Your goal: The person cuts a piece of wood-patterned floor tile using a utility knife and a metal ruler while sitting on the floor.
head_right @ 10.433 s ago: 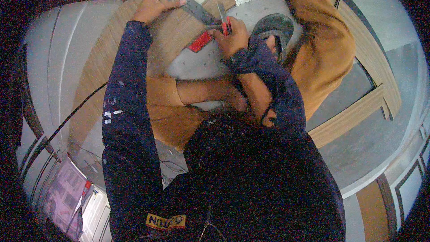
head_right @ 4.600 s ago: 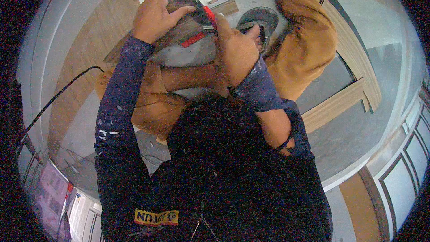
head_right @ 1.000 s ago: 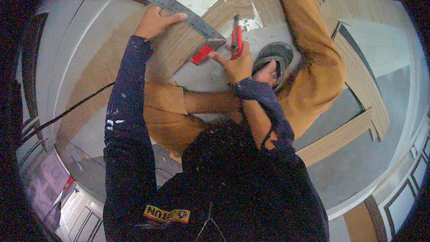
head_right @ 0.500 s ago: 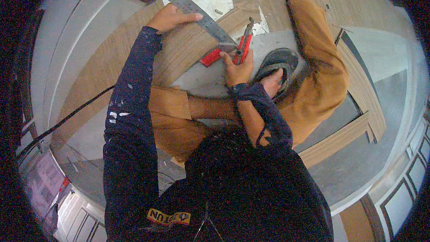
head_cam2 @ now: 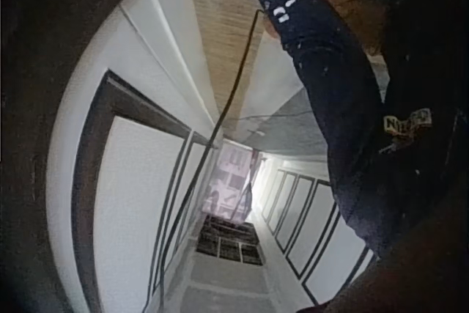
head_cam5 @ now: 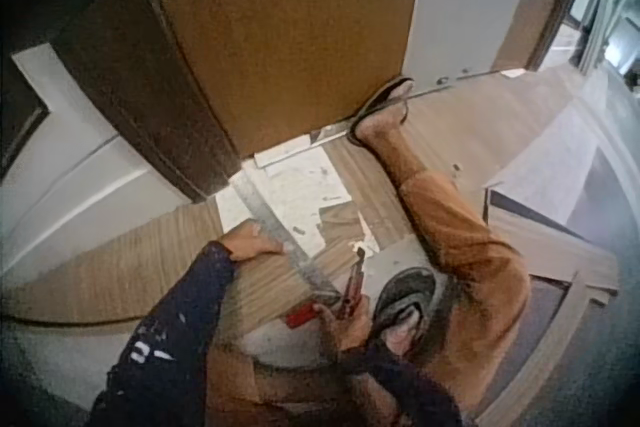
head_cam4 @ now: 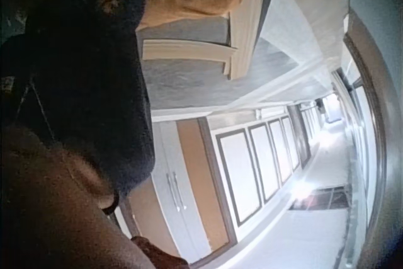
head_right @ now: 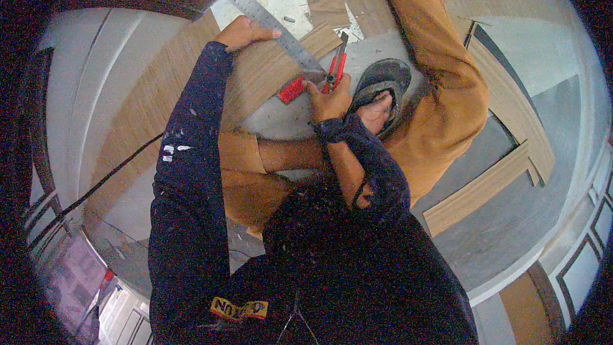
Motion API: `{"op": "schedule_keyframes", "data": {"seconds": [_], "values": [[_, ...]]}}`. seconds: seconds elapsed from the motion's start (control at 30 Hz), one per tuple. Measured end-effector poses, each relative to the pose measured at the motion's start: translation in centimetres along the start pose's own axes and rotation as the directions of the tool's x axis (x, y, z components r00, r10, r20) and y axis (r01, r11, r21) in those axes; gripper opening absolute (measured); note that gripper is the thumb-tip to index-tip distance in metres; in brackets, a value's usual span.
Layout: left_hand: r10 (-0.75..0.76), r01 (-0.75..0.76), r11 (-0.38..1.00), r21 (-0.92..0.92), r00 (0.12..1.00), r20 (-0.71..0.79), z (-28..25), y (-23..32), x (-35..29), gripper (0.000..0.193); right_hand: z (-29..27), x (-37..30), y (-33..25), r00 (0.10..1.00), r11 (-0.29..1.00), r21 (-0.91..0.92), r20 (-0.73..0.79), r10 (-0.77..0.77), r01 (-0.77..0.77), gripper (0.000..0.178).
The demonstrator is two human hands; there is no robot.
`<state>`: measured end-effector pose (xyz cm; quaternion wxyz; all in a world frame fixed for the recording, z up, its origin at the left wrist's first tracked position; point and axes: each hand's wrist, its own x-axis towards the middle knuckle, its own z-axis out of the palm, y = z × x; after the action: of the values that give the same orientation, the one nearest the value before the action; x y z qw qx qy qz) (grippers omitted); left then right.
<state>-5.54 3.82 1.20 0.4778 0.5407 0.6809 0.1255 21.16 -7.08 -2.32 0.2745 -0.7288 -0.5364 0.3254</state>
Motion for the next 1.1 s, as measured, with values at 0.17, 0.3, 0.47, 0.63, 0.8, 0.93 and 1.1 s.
{"op": "schedule_keyframes", "data": {"seconds": [0.17,0.3,0.47,0.63,0.8,0.93,1.1], "values": [[0.207,-0.215,0.965,-0.147,0.976,-0.07,0.6,-1.4,1.0,0.063,0.1,-0.1,1.0,0.998,0.975,0.216,-0.038,0.051,-0.042,0.064],[0.154,-0.15,0.975,-0.167,0.988,0.012,0.7,-1.9,1.1,0.059,-0.3,0.0,1.3,1.0,0.943,0.332,-0.002,-0.017,0.016,0.057],[0.013,-0.006,0.999,-0.052,0.989,0.147,1.4,1.6,0.3,0.061,-1.6,0.2,0.8,0.99,0.986,0.159,0.125,-0.071,0.051,0.048],[0.114,-0.114,0.993,-0.002,0.993,0.04,1.7,2.1,-0.1,0.065,-1.2,2.5,-0.1,0.934,0.99,0.04,0.327,-0.141,0.135,0.042],[-0.11,0.082,0.965,0.248,0.988,0.104,1.9,2.2,1.9,0.079,-2.6,5.0,-0.2,0.867,0.979,-0.006,0.465,-0.177,0.203,0.036],[-0.055,0.091,0.945,0.314,0.991,-0.121,-1.0,-5.0,1.3,0.094,-3.1,4.0,-4.0,0.889,0.916,0.214,0.244,-0.388,0.341,0.034],[-0.061,0.067,0.986,0.149,0.997,-0.048,1.5,-0.8,1.8,0.1,-14.3,11.9,-5.2,0.94,0.81,0.536,0.083,-0.332,0.239,0.036]]}}
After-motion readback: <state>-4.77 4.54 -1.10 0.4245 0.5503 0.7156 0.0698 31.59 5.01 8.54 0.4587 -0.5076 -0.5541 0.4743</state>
